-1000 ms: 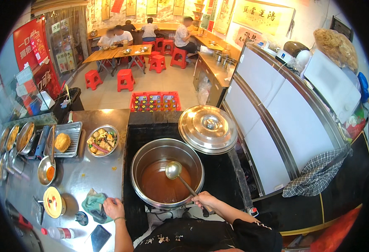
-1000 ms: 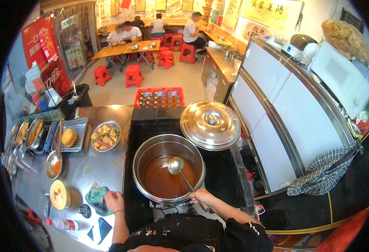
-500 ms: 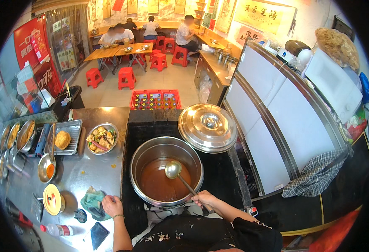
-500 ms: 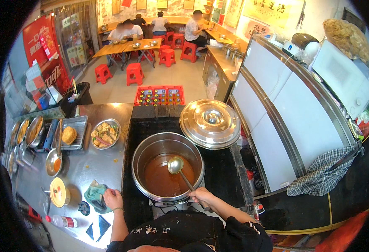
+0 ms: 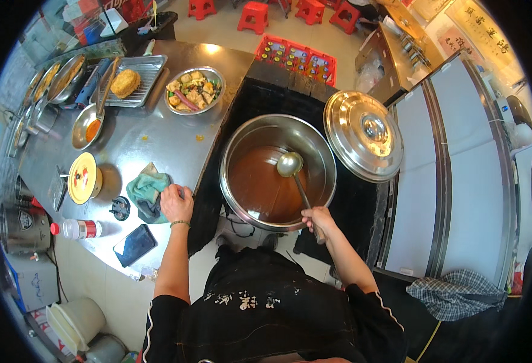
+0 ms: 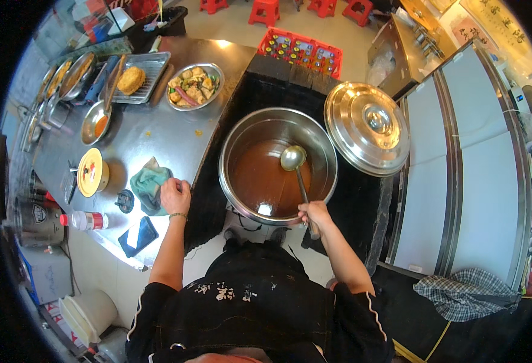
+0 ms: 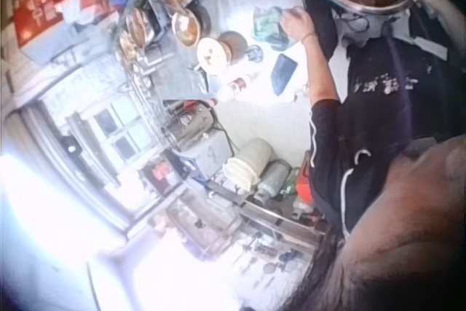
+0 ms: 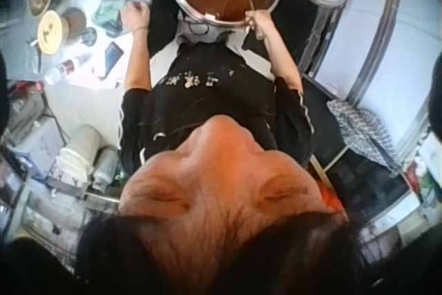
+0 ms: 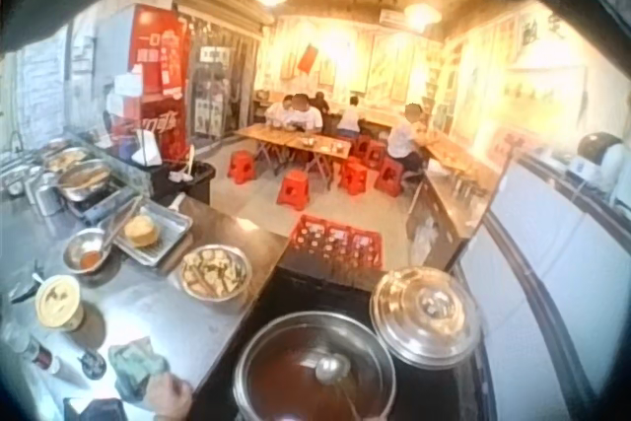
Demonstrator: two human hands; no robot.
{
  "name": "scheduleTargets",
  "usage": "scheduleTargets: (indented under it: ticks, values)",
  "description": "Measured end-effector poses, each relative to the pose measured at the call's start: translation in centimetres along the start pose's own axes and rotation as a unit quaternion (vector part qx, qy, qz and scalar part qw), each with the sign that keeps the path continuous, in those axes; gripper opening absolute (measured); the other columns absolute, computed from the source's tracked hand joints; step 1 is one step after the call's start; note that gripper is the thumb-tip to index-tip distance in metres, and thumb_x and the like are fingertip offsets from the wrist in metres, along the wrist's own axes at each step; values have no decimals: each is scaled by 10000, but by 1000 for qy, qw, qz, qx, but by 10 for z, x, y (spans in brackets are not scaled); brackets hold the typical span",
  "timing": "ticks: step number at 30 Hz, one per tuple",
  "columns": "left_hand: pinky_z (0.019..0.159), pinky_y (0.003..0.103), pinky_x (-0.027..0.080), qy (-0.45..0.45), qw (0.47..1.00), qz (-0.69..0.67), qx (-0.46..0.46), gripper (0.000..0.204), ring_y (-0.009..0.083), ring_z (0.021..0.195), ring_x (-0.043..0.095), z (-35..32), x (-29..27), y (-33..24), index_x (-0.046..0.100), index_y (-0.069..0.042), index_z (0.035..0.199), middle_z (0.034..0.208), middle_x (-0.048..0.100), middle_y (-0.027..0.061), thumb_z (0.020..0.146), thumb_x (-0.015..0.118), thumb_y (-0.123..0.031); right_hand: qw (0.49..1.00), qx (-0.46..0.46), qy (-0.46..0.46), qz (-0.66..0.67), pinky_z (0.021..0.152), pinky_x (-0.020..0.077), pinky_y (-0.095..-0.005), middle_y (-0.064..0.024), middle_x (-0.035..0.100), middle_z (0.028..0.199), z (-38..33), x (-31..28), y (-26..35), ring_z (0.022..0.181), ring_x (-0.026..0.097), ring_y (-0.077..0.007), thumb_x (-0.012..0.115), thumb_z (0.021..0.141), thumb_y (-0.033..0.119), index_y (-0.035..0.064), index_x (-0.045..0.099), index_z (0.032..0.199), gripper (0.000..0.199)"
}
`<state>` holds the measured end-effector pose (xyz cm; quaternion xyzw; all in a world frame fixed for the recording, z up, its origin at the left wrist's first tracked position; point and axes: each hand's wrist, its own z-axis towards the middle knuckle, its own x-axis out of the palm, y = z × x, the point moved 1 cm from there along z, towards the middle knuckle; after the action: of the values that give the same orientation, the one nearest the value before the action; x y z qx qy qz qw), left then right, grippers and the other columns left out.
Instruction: The person assembles a noodle soup dish by boiling noodles and greens, then adding various toppings from containers including fried tofu, shredded egg, and seaweed. They ladle broth into the bowl and place it on a counter in a restaurant kitchen.
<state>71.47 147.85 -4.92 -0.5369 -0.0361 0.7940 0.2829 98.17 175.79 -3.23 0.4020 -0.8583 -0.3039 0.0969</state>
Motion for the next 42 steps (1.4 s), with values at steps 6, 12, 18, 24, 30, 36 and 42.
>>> scheduleTargets:
  ticks: [6,12,18,24,30,36,42]
  values:
    - [589,400,412,7,1000,5,0,144,267,674,509,-2,1,-3,521,-94,675,676,512,65,729,609,-194,999,26,-38,8,363,381,-275,-58,528,506,38,9,2,384,474,-133,590,774,86,6,550,616,182]
    - [590,399,412,16,1000,3,3,142,269,667,509,1,-3,-8,524,-91,676,675,514,67,728,608,-192,998,23,-61,-10,378,407,-280,-71,545,539,62,30,-4,412,500,-139,603,749,65,8,540,617,158]
    - [592,400,413,27,1000,3,8,134,273,665,511,1,-3,-4,522,-94,671,676,516,67,729,602,-184,994,18,31,103,364,373,-264,-40,502,523,70,65,-4,416,469,-113,614,753,59,34,526,629,154]
    - [588,399,410,21,1000,-2,12,135,271,664,509,1,0,-3,515,-96,664,676,512,66,728,600,-180,969,104,151,166,361,338,-218,24,477,552,56,58,4,417,424,-70,593,799,120,41,530,689,149]
    - [607,397,409,25,1000,-5,0,135,270,679,510,0,2,-3,518,-97,668,676,511,65,730,598,-187,975,45,161,144,348,342,-192,19,485,584,11,20,-7,403,415,-49,562,822,90,-35,559,957,184]
    - [611,399,407,23,1000,-14,0,139,271,689,512,0,2,-3,515,-98,667,681,510,65,731,599,-188,979,7,168,119,314,340,-171,7,489,582,-59,-9,21,379,439,-52,555,819,62,-39,560,989,198]
    - [609,394,408,15,1000,-16,5,134,270,696,512,-2,5,0,515,-101,676,695,507,67,716,610,-186,983,-19,165,75,296,320,-172,6,471,559,-125,-20,73,350,420,-43,547,804,66,-44,558,1008,231]
